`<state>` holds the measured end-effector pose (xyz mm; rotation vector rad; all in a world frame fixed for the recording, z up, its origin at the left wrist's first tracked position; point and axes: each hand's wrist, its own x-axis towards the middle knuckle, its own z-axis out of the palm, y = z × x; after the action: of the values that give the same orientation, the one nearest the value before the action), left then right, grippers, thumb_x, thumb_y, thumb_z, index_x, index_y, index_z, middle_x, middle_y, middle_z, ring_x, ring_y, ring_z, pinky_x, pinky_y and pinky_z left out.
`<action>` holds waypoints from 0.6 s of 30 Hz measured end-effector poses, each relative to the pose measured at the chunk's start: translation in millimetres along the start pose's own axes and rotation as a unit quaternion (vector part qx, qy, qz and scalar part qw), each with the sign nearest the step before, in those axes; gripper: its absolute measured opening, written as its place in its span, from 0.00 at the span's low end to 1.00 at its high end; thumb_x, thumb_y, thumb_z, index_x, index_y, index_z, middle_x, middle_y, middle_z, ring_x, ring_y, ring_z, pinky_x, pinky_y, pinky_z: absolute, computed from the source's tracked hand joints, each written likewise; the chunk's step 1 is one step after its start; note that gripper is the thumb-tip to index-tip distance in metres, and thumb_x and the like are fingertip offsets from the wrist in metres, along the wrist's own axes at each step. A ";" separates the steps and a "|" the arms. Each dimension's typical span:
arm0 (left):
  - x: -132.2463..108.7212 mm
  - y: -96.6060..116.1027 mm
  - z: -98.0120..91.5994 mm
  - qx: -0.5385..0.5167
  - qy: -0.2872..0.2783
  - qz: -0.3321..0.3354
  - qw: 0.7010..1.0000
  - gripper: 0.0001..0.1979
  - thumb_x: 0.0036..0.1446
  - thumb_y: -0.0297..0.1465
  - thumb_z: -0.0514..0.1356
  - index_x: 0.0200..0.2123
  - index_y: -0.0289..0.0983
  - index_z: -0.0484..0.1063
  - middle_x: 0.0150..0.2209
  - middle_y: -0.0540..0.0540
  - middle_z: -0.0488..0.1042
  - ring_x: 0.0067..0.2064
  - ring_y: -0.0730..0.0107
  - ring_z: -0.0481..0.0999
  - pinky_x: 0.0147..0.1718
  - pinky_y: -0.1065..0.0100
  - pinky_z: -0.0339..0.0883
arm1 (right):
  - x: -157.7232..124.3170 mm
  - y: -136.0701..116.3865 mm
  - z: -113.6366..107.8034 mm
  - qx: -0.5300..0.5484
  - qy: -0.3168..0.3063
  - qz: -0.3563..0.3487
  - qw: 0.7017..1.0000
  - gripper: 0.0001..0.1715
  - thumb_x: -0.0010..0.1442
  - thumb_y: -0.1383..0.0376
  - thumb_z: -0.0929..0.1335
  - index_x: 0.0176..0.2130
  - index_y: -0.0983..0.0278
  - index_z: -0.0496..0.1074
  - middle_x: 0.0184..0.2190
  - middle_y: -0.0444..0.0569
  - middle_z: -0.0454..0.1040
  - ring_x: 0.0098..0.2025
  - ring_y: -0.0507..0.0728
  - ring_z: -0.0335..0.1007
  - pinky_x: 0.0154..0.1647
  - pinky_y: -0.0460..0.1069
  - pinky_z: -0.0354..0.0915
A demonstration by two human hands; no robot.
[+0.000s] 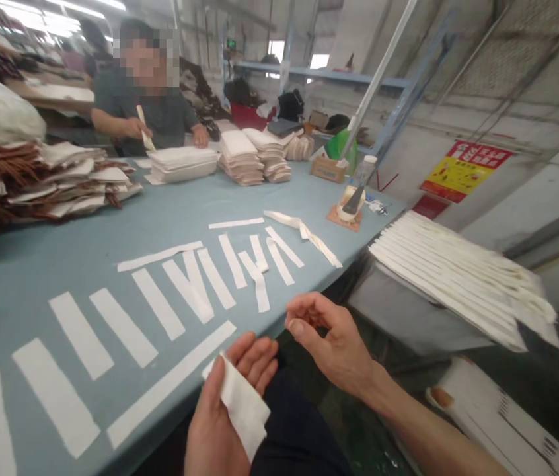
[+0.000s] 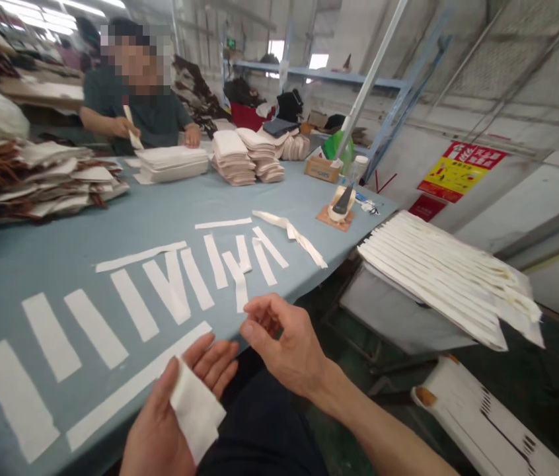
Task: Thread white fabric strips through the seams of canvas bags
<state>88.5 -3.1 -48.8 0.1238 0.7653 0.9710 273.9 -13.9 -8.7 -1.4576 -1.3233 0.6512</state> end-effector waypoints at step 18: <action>-34.0 0.3 58.1 -0.005 0.033 0.017 0.999 0.23 0.77 0.42 0.51 0.56 0.40 0.83 0.60 0.38 0.85 0.62 0.56 0.84 0.76 0.49 0.59 | -100.3 19.6 31.6 0.106 0.032 0.146 0.983 0.41 0.64 0.29 0.68 0.37 0.65 0.74 0.29 0.45 0.71 0.29 0.51 0.62 0.31 0.48 0.58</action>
<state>114.0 -16.0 12.1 0.0964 0.8213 1.0146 228.4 -95.7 -60.4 -1.4958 -0.9654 0.9004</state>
